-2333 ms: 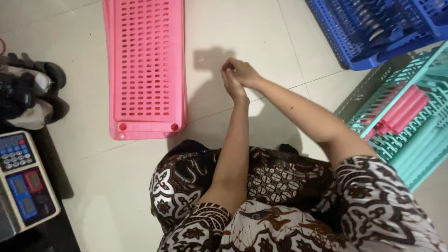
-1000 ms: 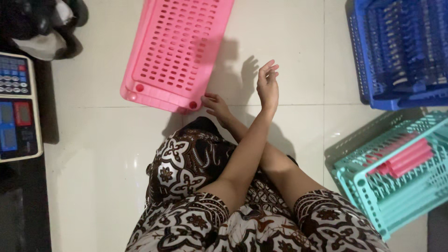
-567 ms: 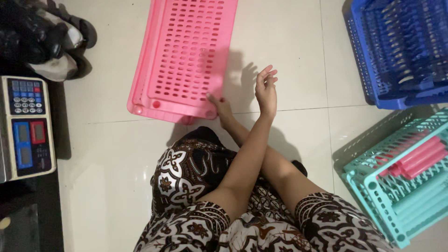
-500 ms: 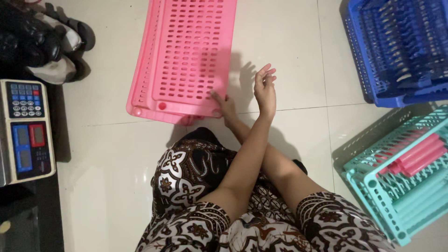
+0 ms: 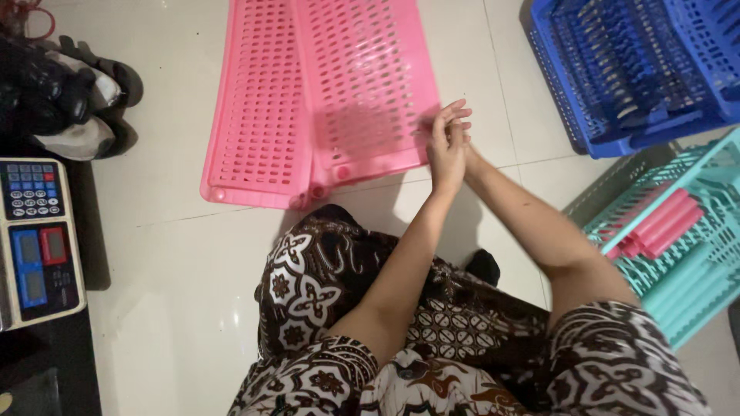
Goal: The person sits on the floor and attaches blue cylindrical plastic legs to the corners of a blue dish drying basket, pressing each leg into place by hand. They then flip the basket over, adjust it, and work on fitting a pink perforated lid piece onto the rack.
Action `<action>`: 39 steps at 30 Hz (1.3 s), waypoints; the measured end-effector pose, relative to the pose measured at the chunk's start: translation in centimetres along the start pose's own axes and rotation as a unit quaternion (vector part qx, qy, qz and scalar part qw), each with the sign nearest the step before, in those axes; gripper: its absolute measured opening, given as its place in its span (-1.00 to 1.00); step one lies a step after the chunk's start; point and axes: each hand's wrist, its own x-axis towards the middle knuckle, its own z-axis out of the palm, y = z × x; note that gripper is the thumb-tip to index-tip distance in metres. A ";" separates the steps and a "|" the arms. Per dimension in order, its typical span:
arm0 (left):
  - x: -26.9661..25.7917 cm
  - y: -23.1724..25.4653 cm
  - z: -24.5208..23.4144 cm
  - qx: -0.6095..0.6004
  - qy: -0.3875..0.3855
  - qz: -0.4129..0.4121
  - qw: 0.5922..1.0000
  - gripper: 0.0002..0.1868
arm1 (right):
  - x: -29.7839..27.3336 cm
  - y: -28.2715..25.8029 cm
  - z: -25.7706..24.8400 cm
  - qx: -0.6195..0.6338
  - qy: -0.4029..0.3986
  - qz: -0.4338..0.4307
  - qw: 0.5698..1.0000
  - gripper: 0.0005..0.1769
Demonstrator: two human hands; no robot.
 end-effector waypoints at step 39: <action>-3.2 -24.3 -13.5 0.423 0.134 -0.207 0.872 -0.43 | -20.2 -4.1 -5.7 -0.580 0.431 -0.205 0.660 -0.46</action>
